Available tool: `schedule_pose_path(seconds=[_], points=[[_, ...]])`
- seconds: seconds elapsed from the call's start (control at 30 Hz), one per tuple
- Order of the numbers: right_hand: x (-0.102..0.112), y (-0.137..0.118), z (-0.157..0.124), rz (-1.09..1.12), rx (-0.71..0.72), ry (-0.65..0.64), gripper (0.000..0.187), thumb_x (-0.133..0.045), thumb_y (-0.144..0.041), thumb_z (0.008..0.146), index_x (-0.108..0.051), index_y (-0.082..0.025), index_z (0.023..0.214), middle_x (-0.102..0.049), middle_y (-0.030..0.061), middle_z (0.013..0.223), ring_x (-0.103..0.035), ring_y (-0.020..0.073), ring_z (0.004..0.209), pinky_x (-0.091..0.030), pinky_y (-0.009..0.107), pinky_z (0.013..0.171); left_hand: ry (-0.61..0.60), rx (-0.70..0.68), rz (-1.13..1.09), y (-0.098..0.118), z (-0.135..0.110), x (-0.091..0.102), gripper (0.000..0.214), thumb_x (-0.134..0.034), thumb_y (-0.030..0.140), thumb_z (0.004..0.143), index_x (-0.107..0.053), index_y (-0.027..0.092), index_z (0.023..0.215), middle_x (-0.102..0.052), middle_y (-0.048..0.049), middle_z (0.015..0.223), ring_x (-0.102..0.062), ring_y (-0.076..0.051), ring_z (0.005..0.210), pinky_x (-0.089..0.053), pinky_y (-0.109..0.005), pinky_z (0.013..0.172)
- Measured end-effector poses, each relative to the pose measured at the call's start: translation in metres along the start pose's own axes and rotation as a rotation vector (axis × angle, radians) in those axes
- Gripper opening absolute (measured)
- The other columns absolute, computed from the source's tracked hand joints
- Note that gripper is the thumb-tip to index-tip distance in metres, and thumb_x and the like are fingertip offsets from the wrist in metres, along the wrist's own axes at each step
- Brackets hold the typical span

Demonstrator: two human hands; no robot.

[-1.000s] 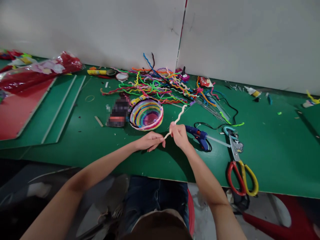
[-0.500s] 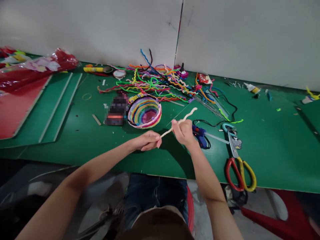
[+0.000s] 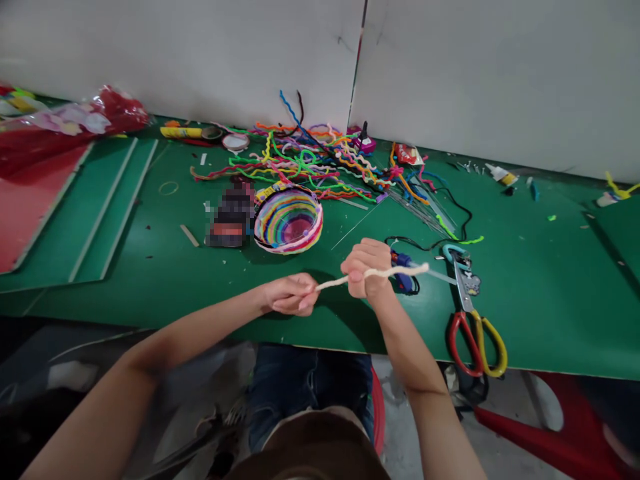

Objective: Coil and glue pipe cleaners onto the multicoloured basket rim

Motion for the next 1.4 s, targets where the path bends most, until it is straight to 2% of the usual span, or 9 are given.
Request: schedule_pose_path(seconds=[0.13, 0.27, 0.53, 0.63, 0.73, 0.9, 1.13, 1.27, 1.4], points=[[0.006, -0.024, 0.006, 0.153, 0.174, 0.117, 0.054, -0.033, -0.041, 0.097, -0.045, -0.022, 0.047, -0.040, -0.0009, 0.040, -0.038, 0.0113, 0.040, -0.030, 0.031, 0.046, 0.133, -0.050, 0.066, 0.016, -0.003, 0.016, 0.041, -0.062, 0.052, 0.083, -0.064, 0.013, 0.071, -0.037, 0.0072, 0.026, -0.023, -0.004, 0.021, -0.013, -0.018, 0.030], [0.021, -0.015, 0.008, 0.238, 0.109, 0.249, 0.053, -0.035, -0.037, 0.098, -0.048, -0.021, 0.049, -0.042, -0.0015, 0.041, -0.037, 0.0100, 0.039, -0.025, 0.029, 0.044, 0.144, -0.058, 0.083, 0.019, -0.004, 0.024, 0.042, -0.064, 0.050, 0.082, -0.065, 0.010, 0.073, -0.037, 0.0069, 0.026, -0.024, -0.003, 0.021, -0.015, -0.016, 0.029], [0.042, 0.004, 0.015, 0.043, -0.059, 0.082, 0.062, -0.034, -0.039, 0.099, -0.037, -0.021, 0.041, -0.034, -0.0028, 0.037, -0.034, 0.0081, 0.036, -0.023, 0.029, 0.042, 0.169, -0.108, 0.080, 0.024, -0.008, 0.030, 0.040, -0.064, 0.048, 0.083, -0.066, 0.011, 0.071, -0.037, 0.0066, 0.025, -0.024, -0.003, 0.021, -0.016, -0.015, 0.029], [0.047, -0.001, 0.016, -0.039, -0.034, 0.073, 0.061, -0.035, -0.034, 0.099, -0.039, -0.020, 0.040, -0.038, -0.0026, 0.036, -0.038, 0.0079, 0.036, -0.028, 0.028, 0.044, 0.173, -0.112, 0.079, 0.026, -0.010, 0.032, 0.038, -0.064, 0.048, 0.083, -0.067, 0.011, 0.072, -0.037, 0.0069, 0.025, -0.024, -0.003, 0.021, -0.016, -0.015, 0.030], [0.051, -0.013, 0.018, -0.208, 0.094, 0.107, 0.058, -0.033, -0.029, 0.099, -0.044, -0.021, 0.043, -0.046, -0.0001, 0.039, -0.044, 0.0099, 0.039, -0.032, 0.029, 0.046, 0.146, -0.075, 0.075, 0.022, -0.011, 0.030, 0.038, -0.064, 0.048, 0.083, -0.067, 0.011, 0.071, -0.037, 0.0071, 0.025, -0.024, -0.003, 0.021, -0.015, -0.016, 0.030], [0.062, -0.051, 0.015, -0.552, 0.543, 0.221, 0.052, -0.030, -0.023, 0.096, -0.041, -0.021, 0.045, -0.045, -0.0002, 0.038, -0.036, 0.0107, 0.039, -0.025, 0.031, 0.046, 0.044, 0.022, -0.027, -0.003, -0.013, 0.010, 0.039, -0.064, 0.047, 0.082, -0.064, 0.012, 0.066, -0.034, 0.0068, 0.024, -0.022, -0.003, 0.020, -0.015, -0.018, 0.031], [0.060, -0.078, 0.000, -0.715, 0.830, 0.111, 0.046, -0.033, -0.020, 0.093, -0.037, -0.020, 0.048, -0.045, -0.0024, 0.040, -0.030, 0.0103, 0.042, -0.019, 0.033, 0.047, -0.005, 0.011, -0.125, -0.036, -0.027, -0.007, 0.047, -0.062, 0.052, 0.080, -0.052, 0.015, 0.053, -0.024, 0.0075, 0.019, -0.019, -0.005, 0.015, -0.015, -0.020, 0.031], [0.054, -0.079, -0.009, -0.638, 0.780, 0.119, 0.046, -0.035, -0.023, 0.094, -0.036, -0.020, 0.048, -0.044, -0.0016, 0.041, -0.033, 0.0106, 0.043, -0.019, 0.034, 0.048, 0.021, 0.040, -0.095, -0.031, -0.039, -0.003, 0.045, -0.062, 0.051, 0.081, -0.057, 0.014, 0.058, -0.029, 0.0067, 0.021, -0.019, -0.005, 0.017, -0.013, -0.020, 0.029], [0.047, -0.070, -0.011, -0.362, 0.593, 0.137, 0.041, -0.033, -0.020, 0.094, -0.037, -0.020, 0.053, -0.046, -0.0018, 0.042, -0.035, 0.0101, 0.042, -0.023, 0.031, 0.047, 0.164, 0.103, 0.085, -0.019, -0.056, 0.013, 0.044, -0.059, 0.052, 0.085, -0.063, 0.011, 0.071, -0.041, 0.0046, 0.028, -0.026, -0.004, 0.021, -0.017, -0.018, 0.030]])
Point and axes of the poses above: each hand's wrist, its own z-axis towards the middle knuckle, its own x-axis out of the back of the hand, y = z × x, the point moved 8 cm from there along z, towards the middle knuckle
